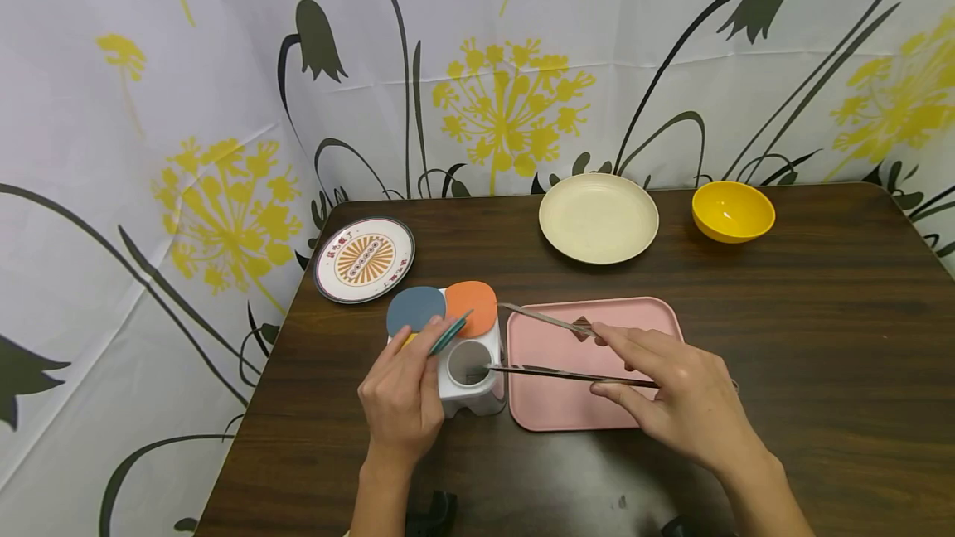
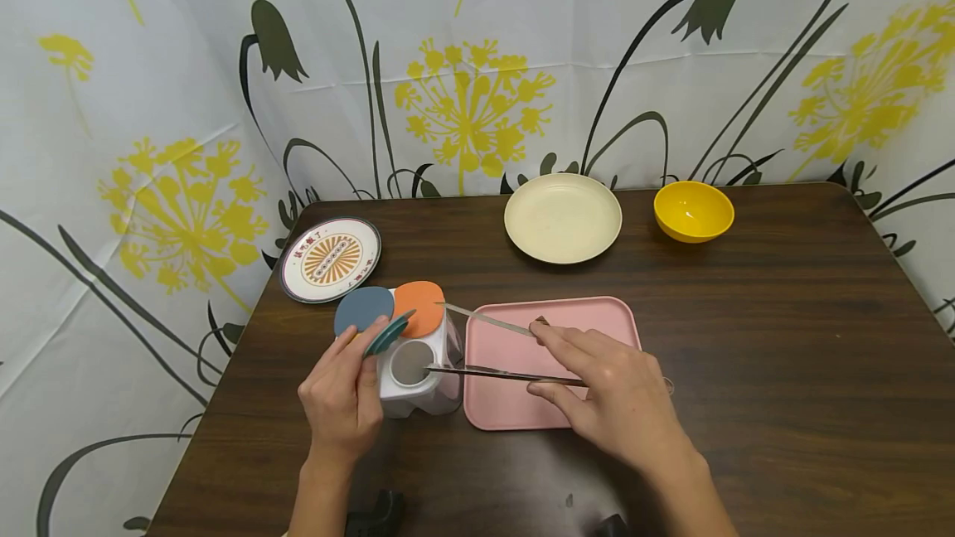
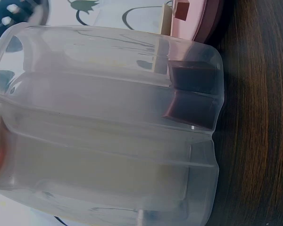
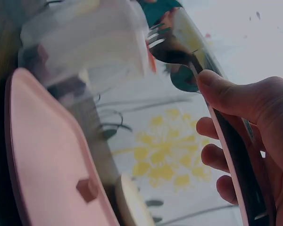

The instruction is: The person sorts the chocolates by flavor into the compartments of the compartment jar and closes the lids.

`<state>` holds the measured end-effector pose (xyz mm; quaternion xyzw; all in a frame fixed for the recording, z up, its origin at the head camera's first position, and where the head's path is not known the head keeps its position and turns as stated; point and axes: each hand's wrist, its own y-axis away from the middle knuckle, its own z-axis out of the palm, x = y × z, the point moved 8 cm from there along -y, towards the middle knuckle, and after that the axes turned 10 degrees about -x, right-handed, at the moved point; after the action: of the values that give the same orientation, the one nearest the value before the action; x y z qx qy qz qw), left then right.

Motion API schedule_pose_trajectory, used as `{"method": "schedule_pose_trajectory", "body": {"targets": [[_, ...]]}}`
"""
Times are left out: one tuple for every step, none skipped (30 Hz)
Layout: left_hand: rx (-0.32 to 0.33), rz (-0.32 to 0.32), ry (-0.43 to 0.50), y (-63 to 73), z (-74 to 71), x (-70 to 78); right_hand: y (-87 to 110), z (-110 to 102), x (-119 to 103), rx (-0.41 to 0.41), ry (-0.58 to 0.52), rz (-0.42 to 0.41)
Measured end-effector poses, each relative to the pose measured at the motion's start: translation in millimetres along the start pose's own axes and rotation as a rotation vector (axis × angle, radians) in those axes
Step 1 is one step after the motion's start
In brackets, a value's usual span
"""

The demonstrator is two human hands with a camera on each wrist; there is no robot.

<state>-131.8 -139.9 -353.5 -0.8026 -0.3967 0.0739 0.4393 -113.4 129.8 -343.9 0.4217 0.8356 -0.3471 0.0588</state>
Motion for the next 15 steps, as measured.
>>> {"method": "schedule_pose_trajectory", "body": {"targets": [[-0.002, -0.003, -0.001, 0.2, 0.2, -0.4, 2.1, 1, 6, -0.015, -0.001, 0.027], [-0.003, -0.004, -0.001, 0.3, 0.3, -0.5, 4.4, 2, 13, -0.026, 0.008, 0.054], [-0.004, -0.005, 0.001, 0.5, 0.4, -0.7, 6.9, 3, 20, -0.036, 0.014, 0.08], [-0.004, -0.004, 0.001, 0.6, 0.4, -0.7, 9.4, 5, 26, -0.044, 0.022, 0.107], [-0.003, -0.003, 0.001, 0.8, 0.4, -0.5, 11.9, 7, 34, -0.052, 0.033, 0.139], [-0.002, -0.001, 0.003, 0.9, 0.3, -0.5, 14.4, 9, 41, -0.061, 0.044, 0.171], [-0.002, 0.0, 0.004, 1.0, 0.3, -0.5, 17.1, 12, 48, -0.069, 0.057, 0.205], [-0.002, 0.001, 0.005, 1.0, 0.3, -0.4, 19.8, 15, 55, -0.078, 0.071, 0.24], [-0.001, 0.002, 0.006, 1.0, 0.2, -0.4, 22.5, 18, 61, -0.09, 0.077, 0.277], [-0.001, 0.002, 0.007, 1.0, 0.2, -0.4, 25.4, 21, 68, -0.105, 0.083, 0.316], [-0.001, 0.003, 0.007, 0.9, 0.1, -0.4, 28.4, 25, 73, -0.121, 0.087, 0.35], [-0.001, 0.003, 0.008, 0.9, 0.1, -0.3, 31.3, 28, 79, -0.138, 0.089, 0.381], [0.0, 0.003, 0.008, 0.8, 0.0, -0.3, 34.0, 31, 83, -0.155, 0.091, 0.409], [0.001, 0.004, 0.007, 0.8, -0.1, -0.2, 36.3, 34, 87, -0.171, 0.093, 0.43], [0.002, 0.005, 0.007, 0.7, -0.2, 0.0, 38.5, 37, 90, -0.187, 0.094, 0.45]]}}
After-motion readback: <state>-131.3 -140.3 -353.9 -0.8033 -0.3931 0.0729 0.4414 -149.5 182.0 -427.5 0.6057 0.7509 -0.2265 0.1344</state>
